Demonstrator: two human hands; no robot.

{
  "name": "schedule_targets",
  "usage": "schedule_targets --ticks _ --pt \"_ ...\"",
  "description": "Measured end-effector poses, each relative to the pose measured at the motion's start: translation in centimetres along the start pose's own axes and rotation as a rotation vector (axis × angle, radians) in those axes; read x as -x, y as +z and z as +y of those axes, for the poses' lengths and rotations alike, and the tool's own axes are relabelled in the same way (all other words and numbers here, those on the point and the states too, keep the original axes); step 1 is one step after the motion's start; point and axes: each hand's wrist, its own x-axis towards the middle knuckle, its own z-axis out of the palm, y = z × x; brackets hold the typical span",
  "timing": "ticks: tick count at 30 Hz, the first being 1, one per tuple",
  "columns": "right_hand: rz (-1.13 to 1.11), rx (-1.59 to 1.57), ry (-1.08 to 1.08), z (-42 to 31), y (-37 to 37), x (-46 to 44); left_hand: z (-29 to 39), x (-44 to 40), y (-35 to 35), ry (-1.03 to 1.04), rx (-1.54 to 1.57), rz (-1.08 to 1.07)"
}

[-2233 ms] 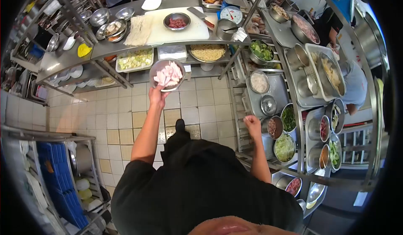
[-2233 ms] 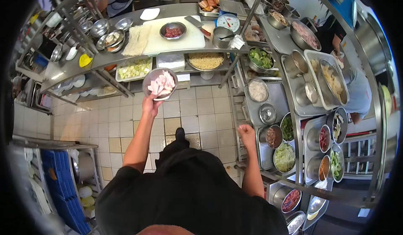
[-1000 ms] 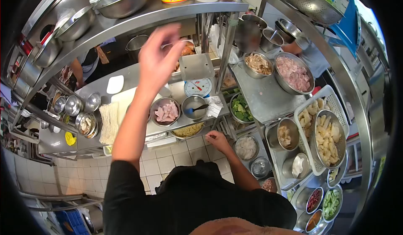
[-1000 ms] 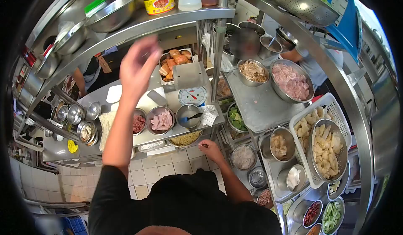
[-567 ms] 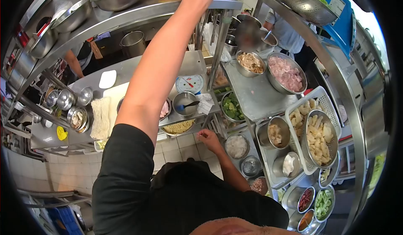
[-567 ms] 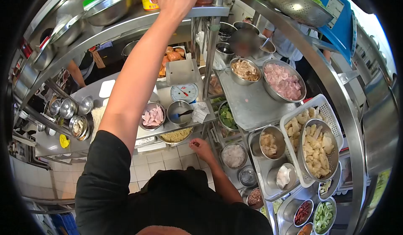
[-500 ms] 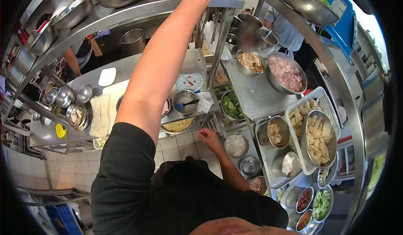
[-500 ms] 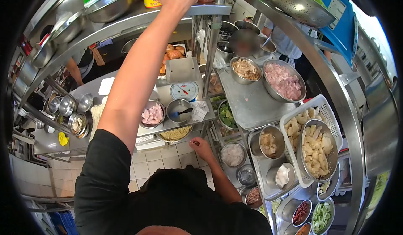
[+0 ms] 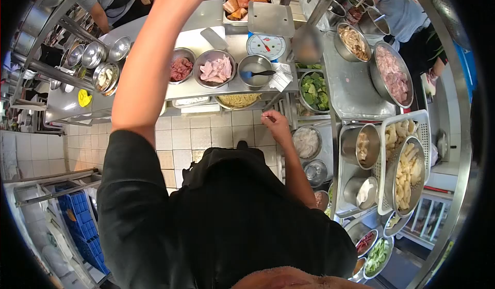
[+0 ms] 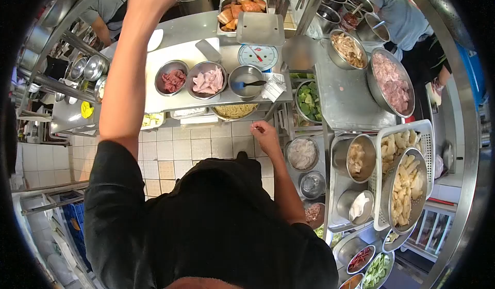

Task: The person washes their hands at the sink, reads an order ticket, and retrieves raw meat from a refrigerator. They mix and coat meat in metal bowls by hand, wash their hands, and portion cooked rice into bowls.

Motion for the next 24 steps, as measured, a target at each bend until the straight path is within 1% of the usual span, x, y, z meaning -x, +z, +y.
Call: schedule_targets --ticks 2,3,5,7,9,11,12,16,19,22,24 --pt "-0.016 0.015 0.018 0.5 -0.3 0.0 -0.9 5.1 -2.9 -0.263 -0.191 -0.061" --pt "-0.025 0.019 0.031 0.6 -0.4 0.0 -4.2 9.3 -5.9 -0.226 -0.32 -0.176" --pt "-0.042 0.027 0.04 0.9 -0.5 -0.3 -4.8 15.2 -8.5 -0.433 -0.396 -0.254" --pt "-0.055 0.033 0.034 1.0 -0.6 -0.5 -5.1 20.2 -10.5 -0.582 -0.635 -0.441" --pt "-0.07 0.067 0.029 0.5 -0.4 -0.9 -5.3 23.3 -11.6 -0.751 -0.809 -0.676" --pt "-0.08 0.075 0.024 -0.4 0.0 -1.1 -6.3 26.3 -12.8 -0.621 -0.863 -0.832" --pt "-0.082 0.064 0.021 -1.2 0.4 -1.1 -6.5 27.1 -13.1 -0.637 -0.931 -0.973" --pt "-0.117 0.077 0.012 -0.2 1.2 -1.7 -7.8 28.7 -13.9 -0.513 -1.062 -1.207" --pt "-0.142 0.093 0.036 0.6 1.7 -1.3 -8.7 28.7 -13.8 -0.442 -1.12 -1.269" --pt "-0.152 0.047 0.055 2.2 2.1 -1.0 -9.7 28.0 -13.5 -0.477 -1.178 -1.266" --pt "-0.16 0.051 0.073 1.8 2.1 -0.6 -9.3 27.7 -12.8 -0.458 -1.176 -1.246"
